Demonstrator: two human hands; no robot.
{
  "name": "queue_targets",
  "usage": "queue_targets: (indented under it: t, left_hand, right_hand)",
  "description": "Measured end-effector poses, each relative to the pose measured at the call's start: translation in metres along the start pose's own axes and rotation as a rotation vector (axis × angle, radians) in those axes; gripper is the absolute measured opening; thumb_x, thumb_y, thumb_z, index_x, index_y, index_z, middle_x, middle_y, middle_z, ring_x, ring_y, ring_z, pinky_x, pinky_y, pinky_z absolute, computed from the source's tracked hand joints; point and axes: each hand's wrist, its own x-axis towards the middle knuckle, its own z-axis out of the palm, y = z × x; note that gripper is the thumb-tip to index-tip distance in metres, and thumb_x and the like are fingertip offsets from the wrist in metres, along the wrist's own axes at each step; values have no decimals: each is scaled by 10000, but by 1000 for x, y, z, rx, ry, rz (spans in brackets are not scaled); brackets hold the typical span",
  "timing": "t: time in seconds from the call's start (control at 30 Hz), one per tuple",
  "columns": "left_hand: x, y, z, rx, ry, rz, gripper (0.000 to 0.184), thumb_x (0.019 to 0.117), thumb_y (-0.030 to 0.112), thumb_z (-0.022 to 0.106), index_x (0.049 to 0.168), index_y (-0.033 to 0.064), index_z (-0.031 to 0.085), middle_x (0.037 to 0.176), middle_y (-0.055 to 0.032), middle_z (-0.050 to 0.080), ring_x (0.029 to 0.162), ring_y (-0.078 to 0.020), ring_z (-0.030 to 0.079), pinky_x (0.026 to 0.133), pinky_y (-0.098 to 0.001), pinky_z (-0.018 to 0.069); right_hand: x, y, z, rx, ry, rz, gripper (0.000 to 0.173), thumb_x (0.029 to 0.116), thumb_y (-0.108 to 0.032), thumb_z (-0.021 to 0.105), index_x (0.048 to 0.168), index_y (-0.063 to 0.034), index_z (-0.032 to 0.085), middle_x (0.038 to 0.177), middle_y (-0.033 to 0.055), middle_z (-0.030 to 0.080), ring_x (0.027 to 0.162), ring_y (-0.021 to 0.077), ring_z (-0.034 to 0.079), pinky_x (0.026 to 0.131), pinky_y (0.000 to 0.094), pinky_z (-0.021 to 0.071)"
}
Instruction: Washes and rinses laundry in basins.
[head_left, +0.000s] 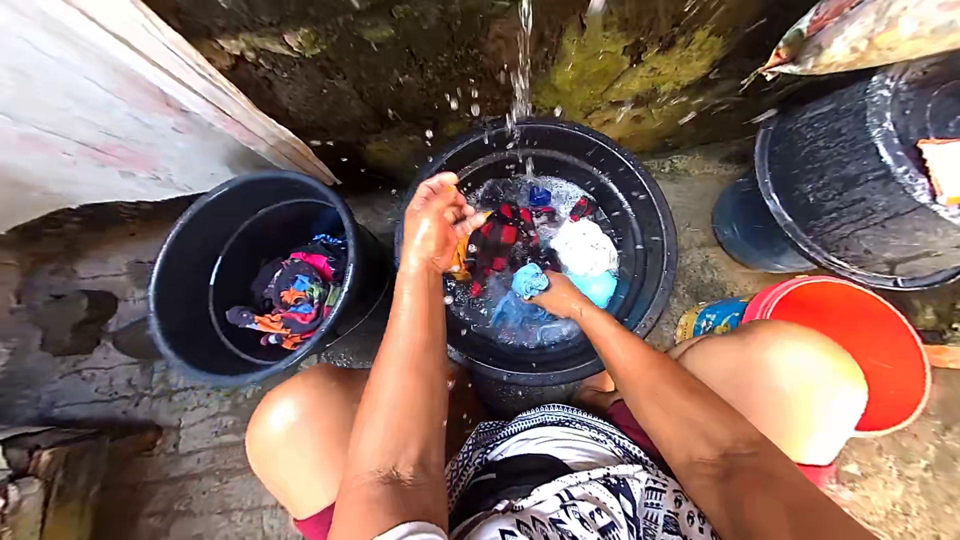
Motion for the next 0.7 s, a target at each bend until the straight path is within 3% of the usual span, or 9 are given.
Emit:
queue_targets:
  t: [0.1, 0.17, 0.23, 0.3, 0.4, 0.47, 0.5, 0.6, 0.7]
  left_hand:
    - [-19, -40, -26, 478, -356, -97, 855, 800, 99, 736, 1557, 70, 341, 1445, -153, 556, 1259, -250, 592, 1020, -436, 524]
    - [-34, -69, -18, 541, -522, -116, 1080, 693, 98, 877, 1593, 61, 281, 1500, -131, 512, 1344, -204, 527, 1113, -409, 466]
    - [-43, -85, 6, 487, -479, -21, 818, 715, -3, 859, 1432, -16, 465, 1247, -113, 672, 1144, -133, 650, 1023, -340, 540]
    - [-35, -83, 18, 581, -357, 56, 560, 851, 3, 752, 1367, -44, 539, 1218, -168, 684, 1128, -192, 666, 1024, -406, 539]
    - [-29, -63, 28, 797, -332, 168, 523, 934, 0, 623, 1444, 2, 510, 1372, -205, 611, 1283, -281, 595, 1106, -480, 473]
    - [-41, -56, 46, 897, -416, 302, 549, 892, -18, 624, 1435, 19, 555, 1351, -245, 594, 1290, -359, 561, 1103, -524, 458]
    - [-50, -54, 57, 911, -484, 335, 534, 870, -17, 634, 1400, 40, 602, 1281, -246, 613, 1233, -376, 576, 1055, -537, 479]
    - [-66, -61, 75, 681, -620, 309, 403, 854, 2, 612, 1243, 51, 711, 1123, -156, 639, 1067, -263, 613, 936, -447, 522]
    - [-70, -80, 68, 578, -344, 298, 425, 902, 243, 623, 1296, 92, 674, 1324, -141, 602, 1241, -279, 548, 1039, -505, 458]
  right_hand:
    - [-19, -33, -11, 148, 169, -185, 398, 874, -195, 812, 1166, 43, 683, 1074, 232, 714, 1014, 345, 698, 932, 568, 551]
    - [-34, -57, -24, 363, 179, -313, 340, 869, -123, 799, 1152, 24, 679, 1020, 148, 723, 883, 222, 720, 805, 431, 628]
    - [-48, -74, -38, 535, 165, -385, 297, 882, -50, 766, 1153, 11, 661, 989, 93, 722, 803, 154, 716, 716, 340, 640]
    - [-52, -68, -47, 654, 227, -324, 389, 880, -5, 756, 1240, 11, 608, 1008, 106, 719, 767, 170, 714, 637, 329, 631]
    - [-46, -27, -59, 878, 312, -21, 705, 930, -26, 677, 1528, -117, 316, 1195, 218, 621, 889, 357, 692, 639, 521, 610]
    - [-48, -12, -54, 1061, 188, 95, 644, 1042, -279, 534, 1596, -234, 208, 1382, 226, 498, 1108, 443, 612, 786, 648, 559]
    - [-50, -11, -45, 1138, 123, 132, 581, 1066, -478, 448, 1574, -242, 292, 1389, 212, 523, 1144, 427, 608, 828, 639, 551]
    - [-43, -9, -24, 1406, -33, 44, 716, 980, -775, 240, 1081, -205, 661, 917, 35, 721, 827, 179, 706, 673, 408, 610]
    - [-34, -11, -25, 1499, -68, 18, 510, 1037, -578, 359, 1213, -166, 604, 1055, 80, 687, 949, 239, 686, 778, 475, 599]
